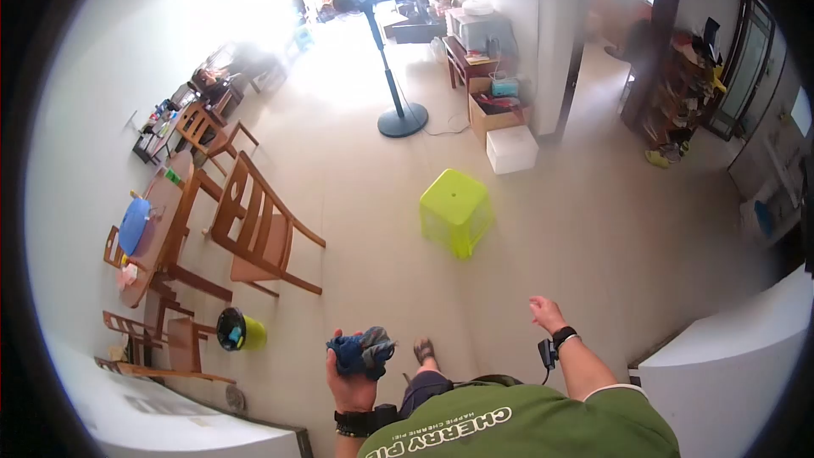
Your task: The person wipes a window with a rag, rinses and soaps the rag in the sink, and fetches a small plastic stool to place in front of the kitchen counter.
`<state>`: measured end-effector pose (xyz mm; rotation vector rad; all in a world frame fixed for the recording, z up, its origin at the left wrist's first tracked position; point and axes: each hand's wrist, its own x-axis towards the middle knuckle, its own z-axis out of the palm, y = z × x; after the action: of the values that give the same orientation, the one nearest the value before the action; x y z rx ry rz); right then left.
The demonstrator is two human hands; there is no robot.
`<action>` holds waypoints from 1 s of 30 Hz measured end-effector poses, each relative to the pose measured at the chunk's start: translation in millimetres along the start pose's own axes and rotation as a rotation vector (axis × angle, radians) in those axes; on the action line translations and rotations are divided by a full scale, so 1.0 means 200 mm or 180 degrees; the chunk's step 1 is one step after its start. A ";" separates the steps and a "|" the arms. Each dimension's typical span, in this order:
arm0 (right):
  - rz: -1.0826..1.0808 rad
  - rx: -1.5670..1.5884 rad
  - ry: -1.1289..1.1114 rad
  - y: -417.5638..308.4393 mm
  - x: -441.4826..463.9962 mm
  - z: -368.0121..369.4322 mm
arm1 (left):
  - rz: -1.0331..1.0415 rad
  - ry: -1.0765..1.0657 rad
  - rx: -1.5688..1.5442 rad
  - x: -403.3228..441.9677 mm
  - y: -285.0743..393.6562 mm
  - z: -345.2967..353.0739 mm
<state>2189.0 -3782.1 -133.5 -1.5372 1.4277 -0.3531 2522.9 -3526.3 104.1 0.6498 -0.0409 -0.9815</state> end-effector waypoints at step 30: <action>0.0492 -0.0707 -0.0468 -0.76 1.93 0.81 | -0.1375 0.0422 0.1013 2.37 0.07 0.43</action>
<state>2506.4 -4073.8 -242.7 -1.5806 1.4960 0.0128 2776.8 -3933.8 61.4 1.0427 0.0645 -1.3597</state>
